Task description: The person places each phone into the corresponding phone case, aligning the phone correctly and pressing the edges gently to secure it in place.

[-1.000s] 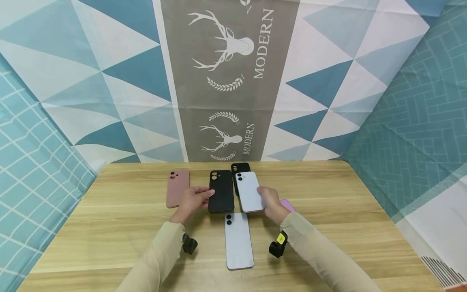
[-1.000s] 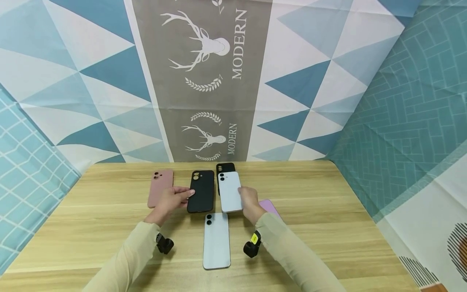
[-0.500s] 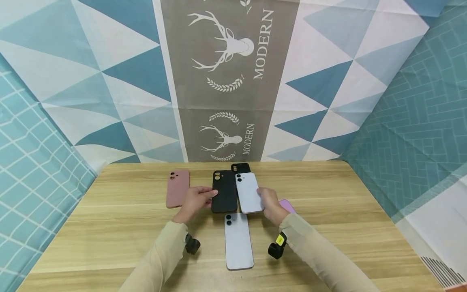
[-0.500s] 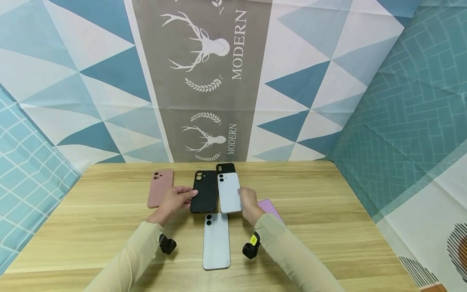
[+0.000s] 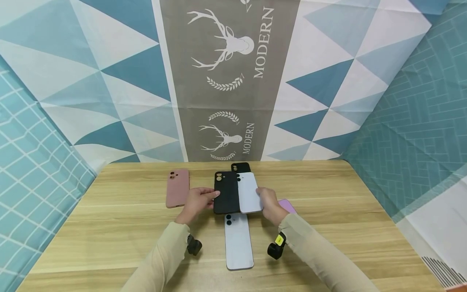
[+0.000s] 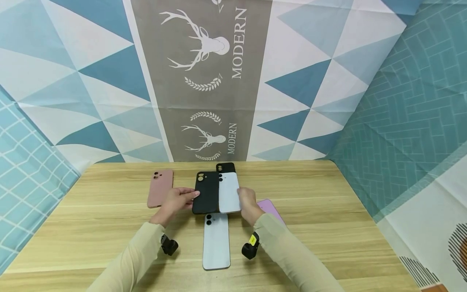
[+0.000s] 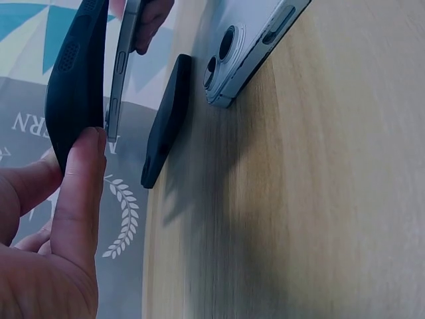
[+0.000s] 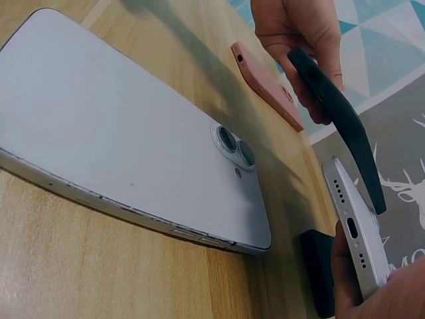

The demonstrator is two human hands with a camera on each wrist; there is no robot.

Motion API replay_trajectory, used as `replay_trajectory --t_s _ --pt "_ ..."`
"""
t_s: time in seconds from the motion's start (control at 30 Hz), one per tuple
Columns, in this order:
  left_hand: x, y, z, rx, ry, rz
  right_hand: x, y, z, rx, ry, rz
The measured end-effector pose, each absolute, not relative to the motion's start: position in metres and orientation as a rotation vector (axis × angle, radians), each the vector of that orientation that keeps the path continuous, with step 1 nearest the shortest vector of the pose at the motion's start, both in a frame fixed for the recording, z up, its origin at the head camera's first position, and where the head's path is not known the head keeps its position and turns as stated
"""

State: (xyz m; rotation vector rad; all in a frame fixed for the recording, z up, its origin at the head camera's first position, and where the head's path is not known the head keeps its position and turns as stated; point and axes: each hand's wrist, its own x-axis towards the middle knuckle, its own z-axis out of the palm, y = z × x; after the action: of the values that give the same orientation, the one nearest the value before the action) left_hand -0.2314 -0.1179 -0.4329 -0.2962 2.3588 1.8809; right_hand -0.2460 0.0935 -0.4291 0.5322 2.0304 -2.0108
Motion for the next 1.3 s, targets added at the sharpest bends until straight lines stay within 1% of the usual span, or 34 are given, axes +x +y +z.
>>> replay_trajectory --t_s 0.83,1.3 --pt "-0.232 -0.110 -0.434 -0.321 2.302 1.934 -0.245 0.089 -0.427 0.507 2.033 -1.973" --pt "-0.232 -0.101 -0.436 -0.288 2.289 1.962 -0.245 0.086 -0.427 0.516 2.010 -2.031"
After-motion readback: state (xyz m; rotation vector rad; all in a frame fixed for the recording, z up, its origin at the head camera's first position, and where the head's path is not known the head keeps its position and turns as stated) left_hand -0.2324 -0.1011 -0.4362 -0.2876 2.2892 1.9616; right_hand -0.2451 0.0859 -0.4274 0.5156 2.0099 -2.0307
